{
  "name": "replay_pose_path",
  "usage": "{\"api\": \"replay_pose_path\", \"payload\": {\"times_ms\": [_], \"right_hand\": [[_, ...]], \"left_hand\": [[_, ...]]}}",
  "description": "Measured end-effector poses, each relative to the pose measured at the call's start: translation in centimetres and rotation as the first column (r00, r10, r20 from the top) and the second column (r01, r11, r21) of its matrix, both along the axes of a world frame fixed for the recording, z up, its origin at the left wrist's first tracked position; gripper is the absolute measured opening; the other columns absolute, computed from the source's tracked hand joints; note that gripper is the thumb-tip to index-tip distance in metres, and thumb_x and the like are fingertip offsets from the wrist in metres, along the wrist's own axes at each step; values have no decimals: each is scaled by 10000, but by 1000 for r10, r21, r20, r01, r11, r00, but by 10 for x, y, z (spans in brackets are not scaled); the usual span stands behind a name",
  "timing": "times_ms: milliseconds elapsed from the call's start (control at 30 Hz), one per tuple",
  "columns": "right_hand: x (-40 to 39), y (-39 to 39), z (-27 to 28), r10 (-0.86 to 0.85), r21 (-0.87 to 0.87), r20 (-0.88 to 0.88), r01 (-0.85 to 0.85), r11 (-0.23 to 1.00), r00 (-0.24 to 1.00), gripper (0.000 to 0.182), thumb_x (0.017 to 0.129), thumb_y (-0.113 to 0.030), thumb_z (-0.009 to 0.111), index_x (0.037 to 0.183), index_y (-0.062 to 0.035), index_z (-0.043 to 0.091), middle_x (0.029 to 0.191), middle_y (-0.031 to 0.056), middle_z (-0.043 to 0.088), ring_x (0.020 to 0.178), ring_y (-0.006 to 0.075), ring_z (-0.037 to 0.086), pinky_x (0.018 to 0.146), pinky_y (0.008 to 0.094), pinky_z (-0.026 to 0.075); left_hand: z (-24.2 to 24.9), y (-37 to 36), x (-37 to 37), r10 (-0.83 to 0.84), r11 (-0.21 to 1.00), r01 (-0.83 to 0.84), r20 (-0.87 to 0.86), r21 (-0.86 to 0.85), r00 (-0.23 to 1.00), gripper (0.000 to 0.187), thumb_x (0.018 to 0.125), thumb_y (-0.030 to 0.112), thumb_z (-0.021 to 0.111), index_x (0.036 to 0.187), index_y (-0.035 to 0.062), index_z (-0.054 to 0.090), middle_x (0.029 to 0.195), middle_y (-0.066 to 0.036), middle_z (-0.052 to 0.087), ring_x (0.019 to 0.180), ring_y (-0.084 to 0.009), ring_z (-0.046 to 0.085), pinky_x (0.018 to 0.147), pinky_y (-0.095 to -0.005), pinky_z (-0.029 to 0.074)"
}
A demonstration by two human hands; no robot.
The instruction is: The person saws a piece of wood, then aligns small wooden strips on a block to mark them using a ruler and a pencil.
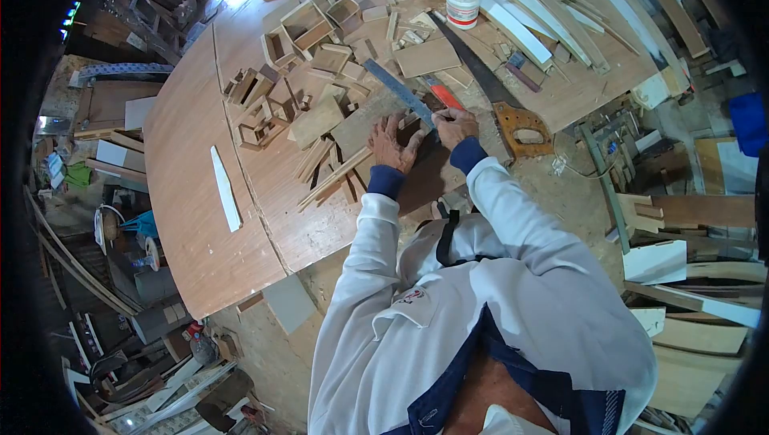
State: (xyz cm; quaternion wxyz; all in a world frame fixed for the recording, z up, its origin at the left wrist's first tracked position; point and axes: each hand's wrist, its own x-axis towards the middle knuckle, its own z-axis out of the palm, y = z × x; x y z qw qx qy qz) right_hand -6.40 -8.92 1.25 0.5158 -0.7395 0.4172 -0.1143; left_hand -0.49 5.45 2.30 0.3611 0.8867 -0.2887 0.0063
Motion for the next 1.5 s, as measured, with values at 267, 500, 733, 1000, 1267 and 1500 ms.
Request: {"api": "replay_pose_path", "payload": {"times_ms": [267, 500, 733, 1000, 1267, 1500], "right_hand": [[17, 8, -14, 43, -23, -65, -45, 999, 997, 254, 784, -338, 616, 850, -101, 679, 838, 109, 679, 804, 265, 649, 747, 348, 501], [-4, 10, 0, 108, -16, 251, -107, 994, 962, 253, 802, -278, 621, 917, -53, 636, 915, 130, 653, 848, 276, 624, 777, 360, 488], [-1, 6, -23, 119, 45, 309, -139, 989, 944, 262, 811, -259, 631, 941, -33, 612, 917, 108, 632, 872, 203, 602, 781, 314, 473], [2, 5, -20, 106, 127, 394, -168, 978, 913, 222, 821, -241, 622, 864, -23, 626, 839, 61, 596, 756, 144, 561, 700, 291, 465], [4, -3, -17, 147, 183, 267, -200, 963, 952, 247, 786, -240, 615, 870, -9, 641, 821, 93, 650, 745, 181, 605, 690, 306, 483], [5, -1, -22, 128, 175, 308, -188, 967, 943, 275, 786, -260, 612, 874, -3, 649, 815, 123, 656, 755, 205, 618, 706, 321, 487]], "left_hand": [[13, 1, -2, -121, 970, 110, 37, 219, 992, 693, 631, 420, 738, 1258, 232, 510, 1193, -118, 489, 1105, -351, 429, 937, -498, 298], [5, -4, -2, -61, 982, 42, 96, 187, 994, 613, 634, 415, 741, 1200, 246, 577, 1146, -81, 513, 1071, -332, 443, 909, -479, 322], [6, -9, -2, -33, 986, 19, 86, 165, 996, 547, 681, 367, 722, 1194, 244, 582, 1142, -55, 518, 1080, -308, 441, 900, -485, 320], [10, -13, -3, -15, 982, -3, 98, 188, 995, 536, 690, 295, 722, 1201, 215, 581, 1128, -41, 543, 1065, -292, 453, 878, -473, 334], [2, -16, -2, -59, 989, 35, 163, 144, 985, 540, 699, 232, 698, 1218, 167, 559, 1101, -66, 538, 1041, -314, 452, 876, -468, 350], [-3, -17, 0, -116, 992, 106, 201, 62, 973, 543, 685, 170, 689, 1205, 93, 555, 1074, -110, 533, 983, -339, 453, 881, -425, 370]]}}
